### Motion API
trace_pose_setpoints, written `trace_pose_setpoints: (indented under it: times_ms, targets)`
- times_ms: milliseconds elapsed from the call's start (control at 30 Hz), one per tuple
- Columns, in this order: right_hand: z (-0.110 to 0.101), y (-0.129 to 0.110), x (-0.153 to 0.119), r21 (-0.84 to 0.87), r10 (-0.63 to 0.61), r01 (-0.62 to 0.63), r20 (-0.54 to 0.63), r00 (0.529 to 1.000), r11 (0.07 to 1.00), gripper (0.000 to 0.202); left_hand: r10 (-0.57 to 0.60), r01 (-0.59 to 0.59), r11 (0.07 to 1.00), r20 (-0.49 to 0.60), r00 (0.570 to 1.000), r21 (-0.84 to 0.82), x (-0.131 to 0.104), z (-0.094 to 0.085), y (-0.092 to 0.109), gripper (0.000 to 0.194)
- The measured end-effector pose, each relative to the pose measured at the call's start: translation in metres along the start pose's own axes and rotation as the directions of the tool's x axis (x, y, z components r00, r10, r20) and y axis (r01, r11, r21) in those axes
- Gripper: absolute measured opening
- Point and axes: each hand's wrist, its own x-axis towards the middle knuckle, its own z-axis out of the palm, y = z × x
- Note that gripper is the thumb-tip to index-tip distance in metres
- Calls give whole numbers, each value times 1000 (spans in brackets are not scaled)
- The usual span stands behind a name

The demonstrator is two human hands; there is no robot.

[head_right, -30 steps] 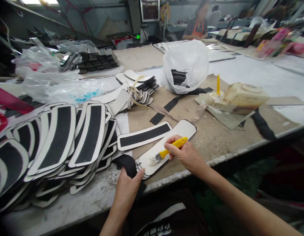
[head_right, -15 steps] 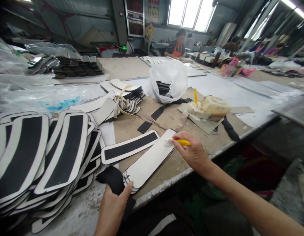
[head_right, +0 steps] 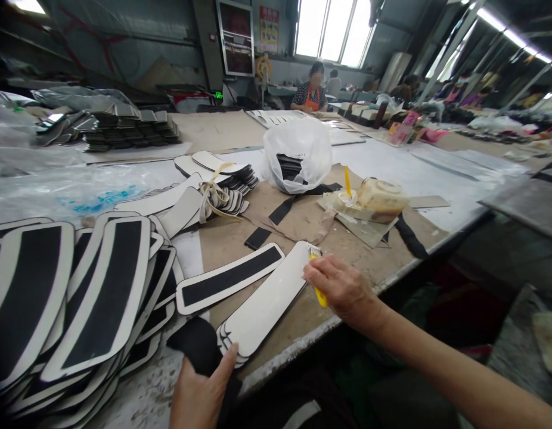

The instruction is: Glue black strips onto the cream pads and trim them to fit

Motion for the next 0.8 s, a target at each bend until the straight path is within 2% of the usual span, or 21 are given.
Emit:
trace_pose_setpoints:
  times_ms: [67,167,267,400,500,600,667,733,800]
  targets:
    - [5,-10,-4,10,-55,55,42,998,998,21,4,-4,1000,-5,1000,-1,-1,0,1,56]
    - [4,-26,-4,147,-100,84,102,990,985,20,30,-31,998,-22,999,-51,-1,2,-2,59]
    - [-3,-26,3,230,-47,30,66,997,973,17,13,-16,998,-45,999,-60,-1,4,-6,57]
    - [1,-18,6,126,13,-14,5,1000,992,15,-5,3,996,-22,1000,-93,-4,2,-2,60]
    - [7,-35,3,283,-6,-7,45,999,959,16,11,-15,981,-18,1000,-193,-7,0,4,58]
    - [4,-65,3,604,48,-107,113,992,790,18,20,-26,958,-25,999,-286,-9,-1,6,51]
    - [1,-77,6,741,189,-267,190,963,616,13,30,-39,942,-30,999,-332,-10,-1,6,51]
    - [1,-80,10,784,350,-434,294,889,444,9,41,-51,937,-35,999,-344,-10,-1,4,51]
    - [5,-74,13,770,440,-543,382,813,334,12,49,-54,940,-23,999,-336,-10,-1,4,48]
